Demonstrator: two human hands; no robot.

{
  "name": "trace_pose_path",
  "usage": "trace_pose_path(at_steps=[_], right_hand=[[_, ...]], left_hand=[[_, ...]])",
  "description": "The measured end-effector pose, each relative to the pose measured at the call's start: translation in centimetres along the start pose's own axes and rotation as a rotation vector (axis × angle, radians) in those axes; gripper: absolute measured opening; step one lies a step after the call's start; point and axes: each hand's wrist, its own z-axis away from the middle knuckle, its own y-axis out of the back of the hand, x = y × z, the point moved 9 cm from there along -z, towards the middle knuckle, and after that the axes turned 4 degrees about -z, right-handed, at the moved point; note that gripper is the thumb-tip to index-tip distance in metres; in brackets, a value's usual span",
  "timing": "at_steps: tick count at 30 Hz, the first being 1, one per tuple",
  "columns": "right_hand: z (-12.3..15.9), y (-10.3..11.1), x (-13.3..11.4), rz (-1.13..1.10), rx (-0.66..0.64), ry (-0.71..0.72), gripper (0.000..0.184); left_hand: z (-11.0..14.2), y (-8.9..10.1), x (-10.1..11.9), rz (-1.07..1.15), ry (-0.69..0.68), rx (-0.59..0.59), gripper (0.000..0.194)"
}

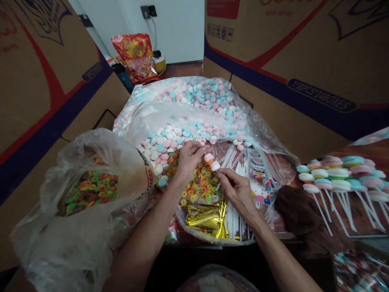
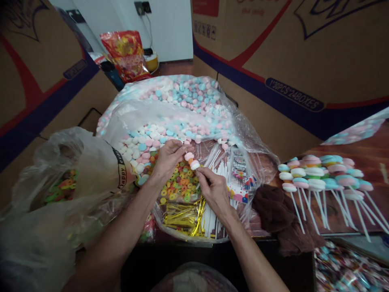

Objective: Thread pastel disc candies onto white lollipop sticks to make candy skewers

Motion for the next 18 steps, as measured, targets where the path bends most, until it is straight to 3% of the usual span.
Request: trace_pose_path(at_steps=[6, 12, 18], right_hand=[[-0.05, 0.27, -0.46, 0.065, 0.023, 0.027, 0.026], [-0.03, 0.36, -0.09, 0.093, 0.037, 0.002, 0.026], [-0.08, 0.24, -0.69, 0.052, 0.018, 0.03, 0.024]], left_hand=[[0.08, -0.5, -0.37, -0.046, -0.027, -0.034, 0.038], [0.51, -0.47, -0.61, -0.009, 0.038, -0.01, 0.036], [0.79, -0.63, -0.85, 0.024, 0.113, -0.066, 0.037]])
